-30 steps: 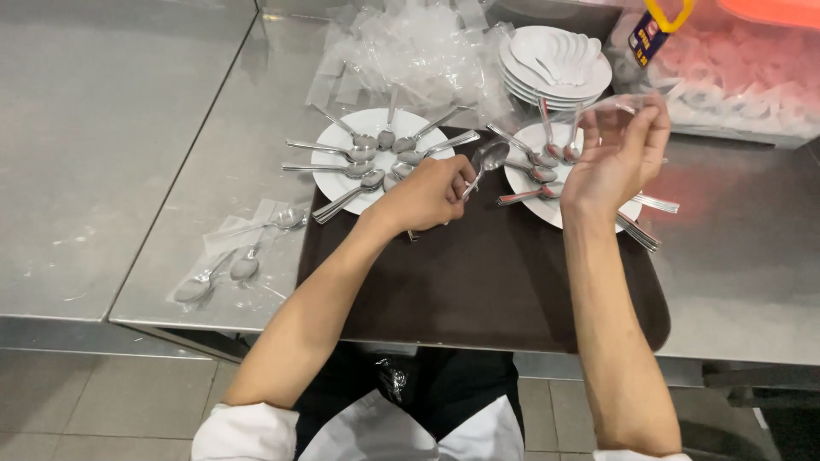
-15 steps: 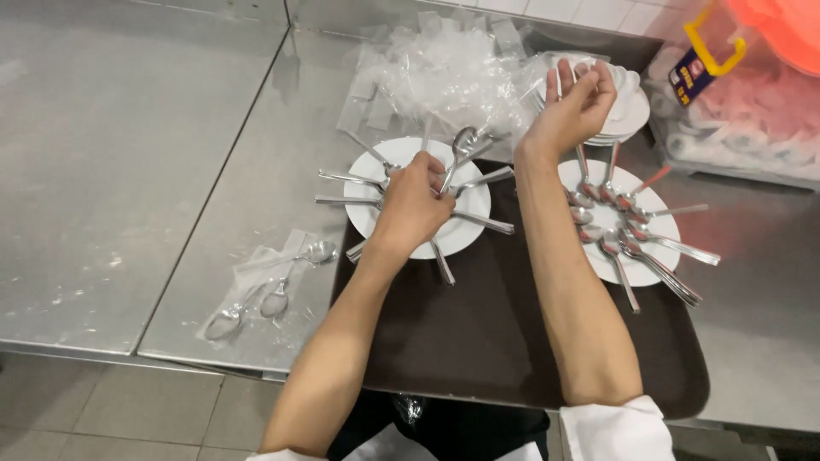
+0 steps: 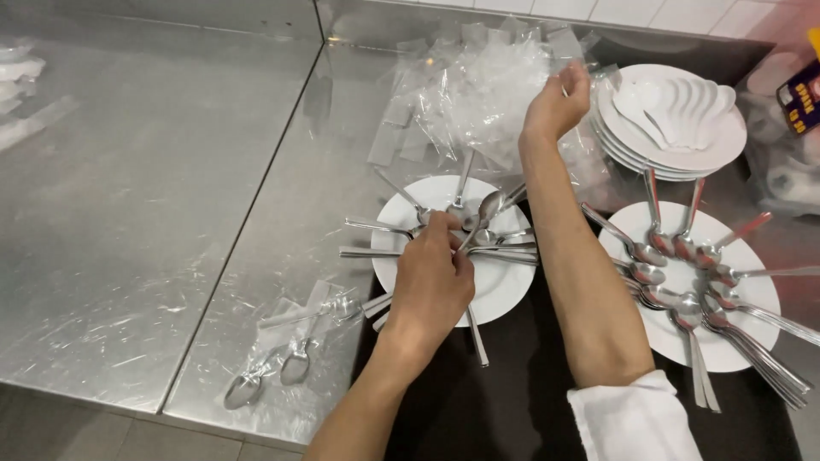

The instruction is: The person arranges multiple spoons on two white plates in a radial pattern, with the handles pointing outward. They then pick up a spoon, place it into a small plastic bag, and continue adjusting the arrangement of the spoons on the plates.

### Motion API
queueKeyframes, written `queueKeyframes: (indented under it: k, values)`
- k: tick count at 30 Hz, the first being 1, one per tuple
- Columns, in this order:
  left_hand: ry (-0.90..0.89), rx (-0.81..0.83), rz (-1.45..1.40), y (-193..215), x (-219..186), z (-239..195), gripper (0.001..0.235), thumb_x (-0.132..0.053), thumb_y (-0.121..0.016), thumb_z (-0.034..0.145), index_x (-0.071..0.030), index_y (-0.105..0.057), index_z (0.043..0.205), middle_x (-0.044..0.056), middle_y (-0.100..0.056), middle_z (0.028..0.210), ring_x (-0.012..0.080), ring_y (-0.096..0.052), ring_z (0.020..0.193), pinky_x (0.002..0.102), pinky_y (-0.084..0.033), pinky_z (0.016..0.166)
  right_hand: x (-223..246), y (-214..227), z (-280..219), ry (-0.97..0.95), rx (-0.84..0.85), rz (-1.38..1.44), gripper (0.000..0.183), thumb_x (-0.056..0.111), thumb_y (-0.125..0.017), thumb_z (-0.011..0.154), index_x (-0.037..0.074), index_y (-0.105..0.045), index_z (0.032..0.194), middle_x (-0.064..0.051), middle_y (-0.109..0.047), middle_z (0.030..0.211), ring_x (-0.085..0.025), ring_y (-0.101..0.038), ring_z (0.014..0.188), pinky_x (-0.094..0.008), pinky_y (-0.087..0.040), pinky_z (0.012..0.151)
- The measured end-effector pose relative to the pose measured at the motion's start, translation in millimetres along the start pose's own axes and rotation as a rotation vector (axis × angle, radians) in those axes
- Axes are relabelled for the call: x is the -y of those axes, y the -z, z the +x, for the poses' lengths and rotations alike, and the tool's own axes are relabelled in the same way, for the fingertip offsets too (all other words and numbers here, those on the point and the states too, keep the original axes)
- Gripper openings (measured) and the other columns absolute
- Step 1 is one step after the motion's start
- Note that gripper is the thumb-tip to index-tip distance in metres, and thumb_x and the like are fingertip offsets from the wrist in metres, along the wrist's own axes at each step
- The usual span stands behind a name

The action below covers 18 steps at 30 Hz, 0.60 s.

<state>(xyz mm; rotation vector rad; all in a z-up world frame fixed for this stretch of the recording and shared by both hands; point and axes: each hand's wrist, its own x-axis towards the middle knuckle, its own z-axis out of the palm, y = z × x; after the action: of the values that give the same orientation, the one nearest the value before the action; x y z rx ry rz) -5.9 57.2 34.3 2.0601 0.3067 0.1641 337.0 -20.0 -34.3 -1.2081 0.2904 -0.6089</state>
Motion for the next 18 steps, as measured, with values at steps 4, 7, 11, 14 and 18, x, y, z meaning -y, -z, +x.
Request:
queueKeyframes:
  k: [4,7,11,14,18]
  values:
    - [-0.024,-0.066,-0.041,-2,4,4,0.032,-0.002,-0.052,0.091,-0.008,-0.056,0.123,0.008,-0.071,0.095,0.0252,-0.070,0.084,0.039,-0.053,0.076,23,6,-11,-0.021,0.145,-0.208,0.054,-0.001,-0.052,0.092,0.010,-0.056,0.145,-0.006,-0.062,0.149,-0.024,-0.058,0.139,-0.038,-0.051,0.114]
    - [-0.017,-0.090,-0.087,1,3,5,0.029,-0.004,-0.054,0.092,-0.010,-0.057,0.121,0.008,-0.071,0.099,0.0231,-0.070,0.083,0.038,-0.055,0.076,33,12,-8,0.069,0.212,-0.312,0.059,0.000,-0.055,0.092,0.011,-0.050,0.150,-0.006,-0.053,0.156,-0.026,-0.048,0.147,-0.041,-0.042,0.119]
    - [-0.081,-0.153,-0.117,1,4,7,0.023,-0.003,-0.061,0.091,-0.010,-0.059,0.114,0.008,-0.073,0.096,0.0218,-0.072,0.080,0.036,-0.060,0.071,52,28,-4,0.297,0.331,-0.372,0.059,-0.003,-0.058,0.091,0.009,-0.050,0.149,-0.012,-0.054,0.153,-0.029,-0.051,0.143,-0.042,-0.040,0.120]
    - [-0.195,-0.209,-0.149,-1,10,10,0.022,-0.004,-0.061,0.091,-0.009,-0.059,0.113,0.008,-0.073,0.093,0.0207,-0.072,0.080,0.033,-0.060,0.075,82,44,-9,0.348,0.509,-0.374,0.055,-0.003,-0.060,0.095,0.006,-0.049,0.148,-0.014,-0.056,0.151,-0.033,-0.052,0.142,-0.042,-0.046,0.116]
    - [-0.165,-0.210,-0.203,0,7,13,0.023,-0.010,-0.065,0.087,-0.011,-0.062,0.109,0.007,-0.076,0.092,0.0198,-0.075,0.081,0.033,-0.061,0.076,130,75,-46,0.375,0.652,-0.429,0.053,-0.004,-0.061,0.089,0.006,-0.055,0.141,-0.017,-0.063,0.140,-0.030,-0.063,0.129,-0.038,-0.053,0.108]
